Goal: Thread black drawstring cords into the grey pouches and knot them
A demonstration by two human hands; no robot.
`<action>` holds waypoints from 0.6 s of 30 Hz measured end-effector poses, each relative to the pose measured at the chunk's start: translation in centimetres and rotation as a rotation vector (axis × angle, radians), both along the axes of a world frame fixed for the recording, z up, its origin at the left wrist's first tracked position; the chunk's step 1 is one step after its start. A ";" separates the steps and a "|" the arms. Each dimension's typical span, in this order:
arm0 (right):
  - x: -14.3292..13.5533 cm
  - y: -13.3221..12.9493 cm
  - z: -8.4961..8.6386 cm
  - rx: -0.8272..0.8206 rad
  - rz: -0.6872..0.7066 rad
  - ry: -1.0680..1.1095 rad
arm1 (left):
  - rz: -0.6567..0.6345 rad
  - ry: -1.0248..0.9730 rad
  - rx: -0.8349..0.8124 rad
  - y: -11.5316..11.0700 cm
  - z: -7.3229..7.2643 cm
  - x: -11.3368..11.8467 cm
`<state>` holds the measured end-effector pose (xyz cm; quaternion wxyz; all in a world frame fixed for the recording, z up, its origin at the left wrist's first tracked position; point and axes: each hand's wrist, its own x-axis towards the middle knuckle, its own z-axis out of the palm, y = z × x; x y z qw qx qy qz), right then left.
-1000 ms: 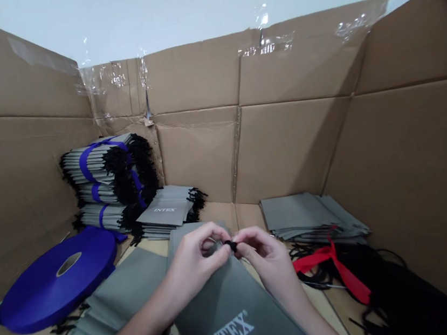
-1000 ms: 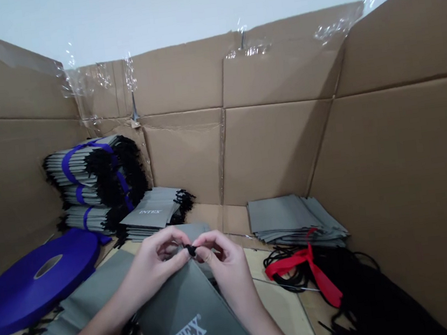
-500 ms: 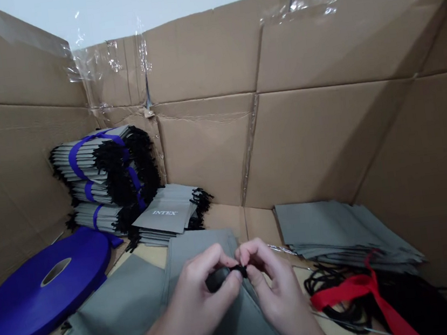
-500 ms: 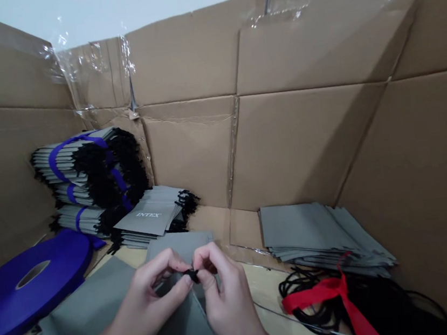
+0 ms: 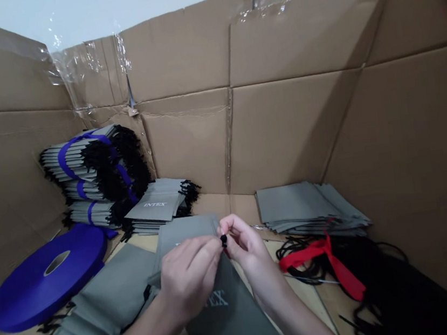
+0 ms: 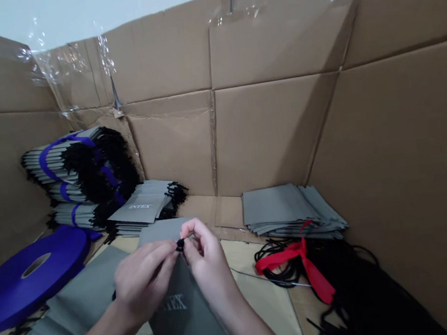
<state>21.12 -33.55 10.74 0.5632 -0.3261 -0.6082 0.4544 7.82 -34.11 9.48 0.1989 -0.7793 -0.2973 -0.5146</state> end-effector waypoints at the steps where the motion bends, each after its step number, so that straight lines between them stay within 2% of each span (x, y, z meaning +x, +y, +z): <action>1: 0.0 0.0 0.1 -0.014 -0.002 0.023 | 0.005 0.007 0.005 0.0 0.2 0.2; 4: 0.3 -0.2 0.3 0.068 -0.093 -0.035 | -0.021 -0.049 -0.121 -0.2 0.8 0.9; 7: 1.0 -0.8 1.0 0.322 -0.336 -0.303 | -0.045 -0.186 -0.320 -0.5 1.4 1.5; 10: 1.8 -1.6 1.8 0.500 -0.492 -0.497 | -0.130 -0.245 -0.363 -1.1 2.1 2.1; 13: 2.3 -2.4 2.4 0.540 -0.530 -0.529 | -0.180 -0.281 -0.331 -1.8 2.6 2.6; 18: 2.6 -3.4 3.3 0.518 -0.484 -0.496 | -0.276 -0.299 -0.300 -2.7 3.5 3.0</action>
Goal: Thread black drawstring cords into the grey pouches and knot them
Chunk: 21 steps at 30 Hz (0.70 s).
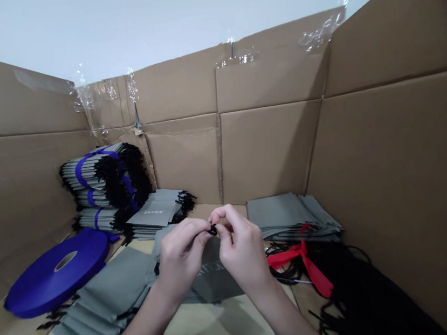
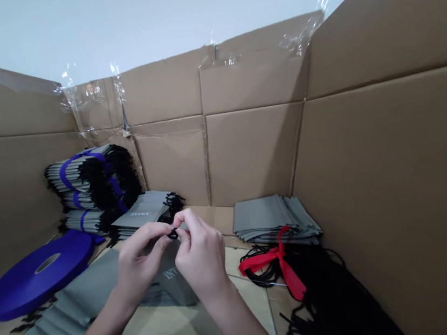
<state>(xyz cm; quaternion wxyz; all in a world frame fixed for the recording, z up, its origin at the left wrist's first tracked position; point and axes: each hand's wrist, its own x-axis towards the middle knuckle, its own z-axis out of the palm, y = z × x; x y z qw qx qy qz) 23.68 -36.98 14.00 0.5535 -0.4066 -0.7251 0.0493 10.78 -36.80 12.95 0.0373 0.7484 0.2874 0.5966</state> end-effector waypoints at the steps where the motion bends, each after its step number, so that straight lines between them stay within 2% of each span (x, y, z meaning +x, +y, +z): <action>1: 0.1 -0.1 0.2 -0.011 0.010 0.007 | -0.035 0.006 -0.001 -0.1 0.2 0.0; 6: 1.0 0.2 0.8 -0.070 0.082 0.019 | -0.142 0.077 -0.109 0.2 0.9 0.3; 11: 1.8 1.0 0.8 -0.106 0.134 0.081 | -0.237 -0.003 -0.347 1.1 1.7 1.0; 15: 2.0 1.2 0.8 -0.139 0.186 0.118 | -0.294 -0.017 -0.396 1.5 2.2 1.3; 21: 1.9 1.1 0.9 -0.231 0.314 0.051 | -0.233 -0.055 -0.443 2.0 1.7 0.6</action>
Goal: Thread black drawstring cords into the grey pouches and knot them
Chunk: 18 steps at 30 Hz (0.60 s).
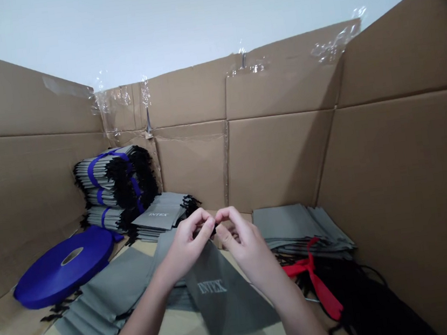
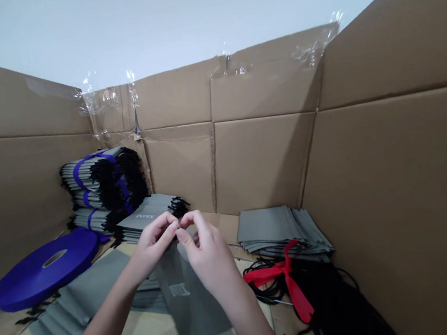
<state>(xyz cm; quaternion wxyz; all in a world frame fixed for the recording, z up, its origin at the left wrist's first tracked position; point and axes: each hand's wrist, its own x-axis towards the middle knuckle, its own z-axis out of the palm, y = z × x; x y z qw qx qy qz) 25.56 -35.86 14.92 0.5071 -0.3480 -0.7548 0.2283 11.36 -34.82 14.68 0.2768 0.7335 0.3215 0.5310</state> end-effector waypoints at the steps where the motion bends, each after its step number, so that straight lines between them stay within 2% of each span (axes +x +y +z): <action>1: -0.1 0.1 0.0 -0.019 0.020 -0.012 | 0.005 0.007 0.005 0.1 -0.1 -0.2; 3: -0.2 0.6 -0.3 -0.084 0.084 0.003 | -0.018 0.027 0.005 0.4 -0.2 -0.7; 9: -0.3 1.5 -0.7 -0.316 0.395 0.173 | -0.119 0.059 -0.037 0.6 0.1 -1.7; 18: -1.2 1.8 -0.9 -0.449 0.368 0.310 | -0.172 0.050 -0.088 1.2 0.1 -2.5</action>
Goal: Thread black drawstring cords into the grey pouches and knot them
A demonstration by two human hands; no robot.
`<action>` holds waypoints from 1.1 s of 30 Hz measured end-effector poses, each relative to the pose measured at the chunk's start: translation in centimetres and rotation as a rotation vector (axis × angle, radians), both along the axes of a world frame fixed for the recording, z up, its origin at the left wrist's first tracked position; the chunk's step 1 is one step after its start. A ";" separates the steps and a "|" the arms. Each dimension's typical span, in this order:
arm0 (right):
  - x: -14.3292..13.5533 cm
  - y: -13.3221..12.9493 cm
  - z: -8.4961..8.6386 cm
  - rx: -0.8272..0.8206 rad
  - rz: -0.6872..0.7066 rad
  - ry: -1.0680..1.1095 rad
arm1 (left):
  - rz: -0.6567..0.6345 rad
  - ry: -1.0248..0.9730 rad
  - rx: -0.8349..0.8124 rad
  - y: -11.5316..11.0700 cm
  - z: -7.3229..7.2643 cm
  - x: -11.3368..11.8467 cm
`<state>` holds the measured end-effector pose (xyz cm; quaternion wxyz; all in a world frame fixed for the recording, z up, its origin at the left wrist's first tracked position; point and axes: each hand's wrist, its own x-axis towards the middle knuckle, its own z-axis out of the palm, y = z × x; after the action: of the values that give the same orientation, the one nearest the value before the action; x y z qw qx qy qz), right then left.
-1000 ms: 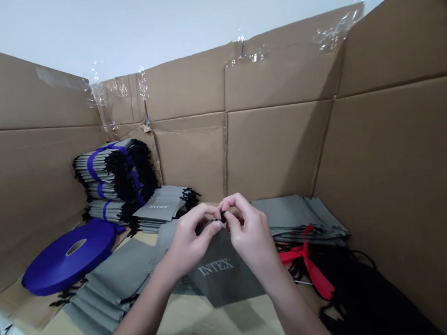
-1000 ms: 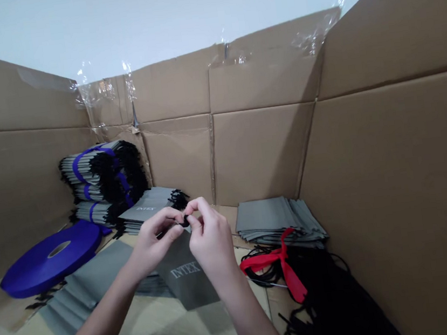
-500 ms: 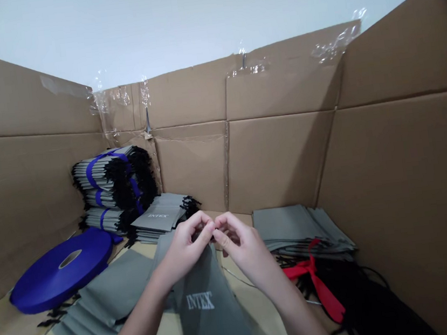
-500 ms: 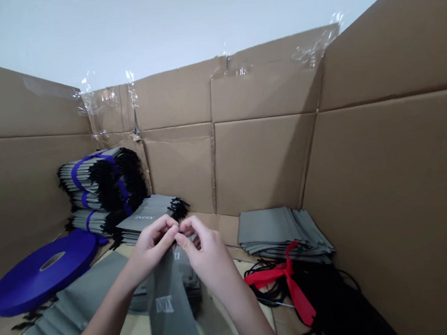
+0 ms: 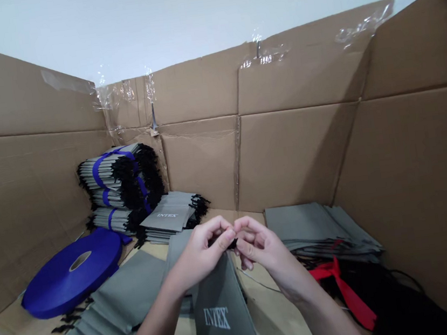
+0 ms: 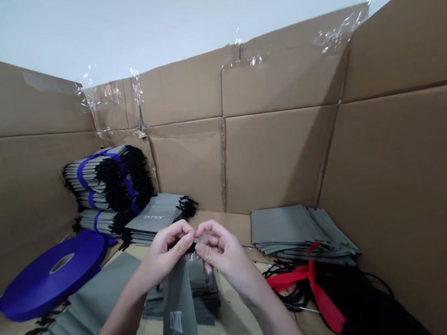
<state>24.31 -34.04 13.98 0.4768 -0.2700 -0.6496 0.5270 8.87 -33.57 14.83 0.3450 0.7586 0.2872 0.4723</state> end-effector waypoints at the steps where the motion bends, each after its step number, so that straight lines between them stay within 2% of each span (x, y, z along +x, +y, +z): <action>1: -0.2 0.1 -0.1 0.002 -0.004 0.003 | 0.004 -0.008 -0.002 0.1 0.0 -0.1; 6: -0.7 -0.1 -0.4 0.037 -0.033 0.032 | 0.020 -0.010 0.028 0.0 0.2 -0.5; 13: -0.4 -0.3 -0.2 -0.011 0.060 0.007 | -0.061 0.006 -0.042 0.0 0.2 -0.7; 20: -0.8 0.2 -0.6 0.006 -0.064 0.036 | -0.026 -0.036 -0.022 0.1 0.1 -0.5; 24: -1.2 0.1 -0.7 0.023 -0.118 0.064 | -0.059 -0.066 -0.056 0.0 0.0 -0.4; 29: -1.0 0.3 -0.8 0.021 -0.088 0.004 | -0.089 -0.074 -0.075 -0.1 0.0 -0.4; 33: -0.7 0.5 -0.7 0.012 -0.076 -0.004 | -0.171 -0.077 -0.110 0.0 0.0 -0.3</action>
<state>23.58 -33.57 13.26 0.4968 -0.2926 -0.6428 0.5043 8.53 -33.59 14.80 0.4359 0.7416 0.2332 0.4535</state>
